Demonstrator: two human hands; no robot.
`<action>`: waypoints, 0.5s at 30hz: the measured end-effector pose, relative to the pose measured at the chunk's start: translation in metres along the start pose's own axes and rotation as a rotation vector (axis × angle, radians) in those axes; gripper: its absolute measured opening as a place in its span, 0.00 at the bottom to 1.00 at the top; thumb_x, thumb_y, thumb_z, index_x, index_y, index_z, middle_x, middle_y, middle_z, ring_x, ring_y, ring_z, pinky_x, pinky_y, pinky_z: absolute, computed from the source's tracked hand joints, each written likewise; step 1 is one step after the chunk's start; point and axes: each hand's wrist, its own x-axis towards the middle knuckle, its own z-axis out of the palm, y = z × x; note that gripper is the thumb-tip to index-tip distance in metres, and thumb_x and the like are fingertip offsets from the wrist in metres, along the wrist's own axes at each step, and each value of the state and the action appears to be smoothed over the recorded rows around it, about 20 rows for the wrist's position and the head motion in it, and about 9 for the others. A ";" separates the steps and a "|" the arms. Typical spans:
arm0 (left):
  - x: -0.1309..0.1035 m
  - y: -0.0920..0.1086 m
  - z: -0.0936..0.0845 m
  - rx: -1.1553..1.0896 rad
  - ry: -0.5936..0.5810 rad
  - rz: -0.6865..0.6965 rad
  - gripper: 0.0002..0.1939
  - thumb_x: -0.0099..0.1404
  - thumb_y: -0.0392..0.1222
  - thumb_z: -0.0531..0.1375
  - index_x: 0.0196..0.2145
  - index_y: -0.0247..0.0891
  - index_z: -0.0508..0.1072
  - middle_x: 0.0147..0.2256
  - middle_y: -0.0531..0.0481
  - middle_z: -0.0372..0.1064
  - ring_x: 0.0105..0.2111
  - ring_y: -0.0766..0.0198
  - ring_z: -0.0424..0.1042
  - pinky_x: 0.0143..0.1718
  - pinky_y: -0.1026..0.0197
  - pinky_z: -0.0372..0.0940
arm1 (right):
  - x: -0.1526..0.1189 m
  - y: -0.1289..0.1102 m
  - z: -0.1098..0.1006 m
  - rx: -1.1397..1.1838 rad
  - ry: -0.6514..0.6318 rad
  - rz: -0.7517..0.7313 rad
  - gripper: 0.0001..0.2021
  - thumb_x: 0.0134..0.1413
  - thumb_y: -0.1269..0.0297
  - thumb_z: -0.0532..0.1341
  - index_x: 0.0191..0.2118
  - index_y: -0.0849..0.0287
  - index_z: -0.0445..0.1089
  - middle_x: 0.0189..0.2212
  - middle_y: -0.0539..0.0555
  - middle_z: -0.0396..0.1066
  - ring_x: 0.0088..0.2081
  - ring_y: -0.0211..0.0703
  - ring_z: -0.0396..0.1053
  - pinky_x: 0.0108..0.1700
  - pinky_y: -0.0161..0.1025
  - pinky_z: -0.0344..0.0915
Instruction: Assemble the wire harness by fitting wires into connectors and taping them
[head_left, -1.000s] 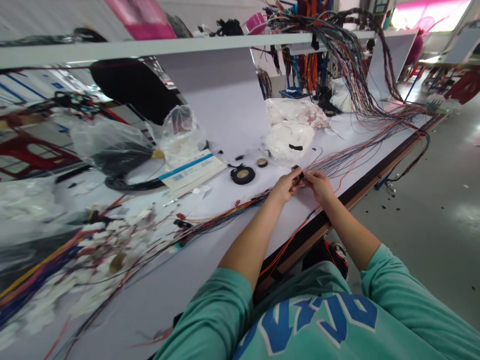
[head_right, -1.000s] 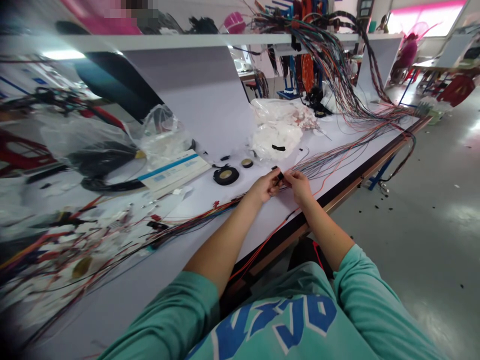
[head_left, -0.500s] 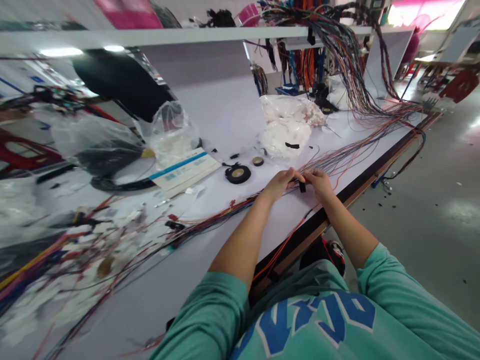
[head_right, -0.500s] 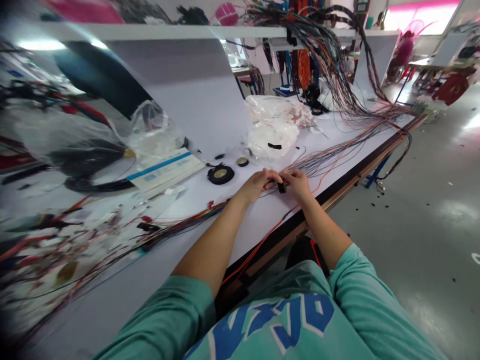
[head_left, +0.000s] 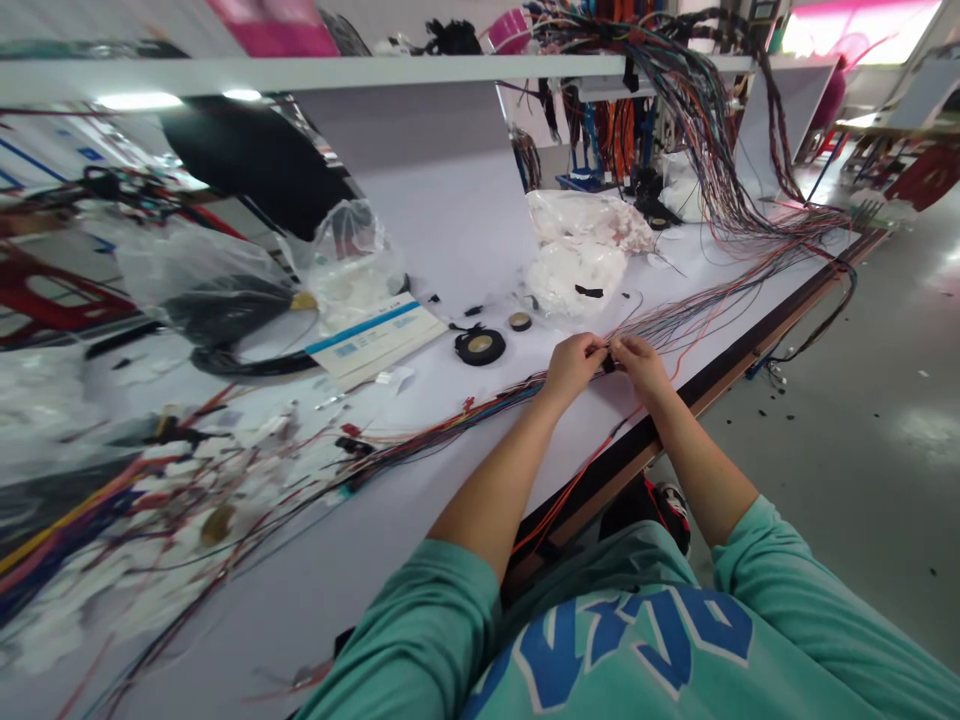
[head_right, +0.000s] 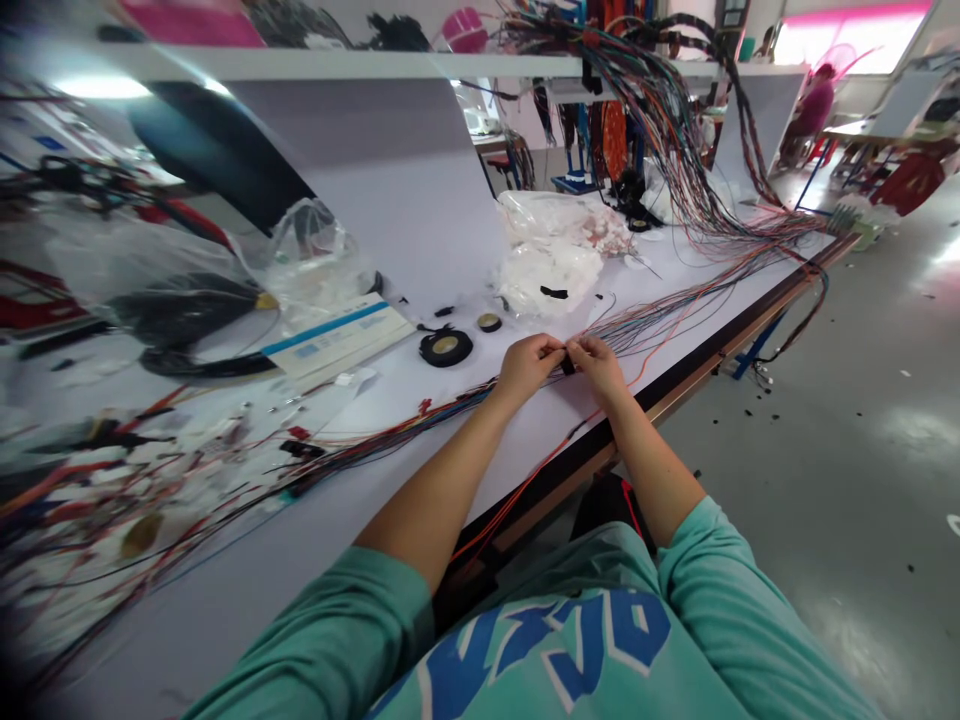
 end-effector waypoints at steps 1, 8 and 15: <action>0.000 0.001 -0.001 0.006 0.004 -0.001 0.04 0.55 0.32 0.58 0.25 0.38 0.70 0.25 0.53 0.69 0.28 0.65 0.67 0.34 0.65 0.59 | -0.001 0.000 0.000 0.005 -0.038 -0.008 0.13 0.33 0.60 0.68 0.29 0.57 0.68 0.21 0.44 0.65 0.25 0.31 0.61 0.30 0.32 0.58; 0.001 0.002 0.000 -0.130 0.048 -0.061 0.04 0.54 0.31 0.57 0.25 0.38 0.68 0.19 0.56 0.64 0.23 0.67 0.64 0.27 0.66 0.58 | -0.001 0.003 0.002 -0.147 -0.012 -0.153 0.13 0.34 0.69 0.64 0.33 0.55 0.71 0.21 0.43 0.65 0.26 0.34 0.61 0.34 0.35 0.59; 0.004 0.007 -0.004 -0.621 -0.010 -0.411 0.10 0.58 0.29 0.54 0.27 0.39 0.55 0.16 0.60 0.59 0.09 0.75 0.49 0.13 0.71 0.41 | -0.002 0.001 0.018 -0.194 0.200 -0.266 0.07 0.36 0.70 0.60 0.27 0.54 0.71 0.33 0.48 0.73 0.37 0.40 0.67 0.42 0.38 0.63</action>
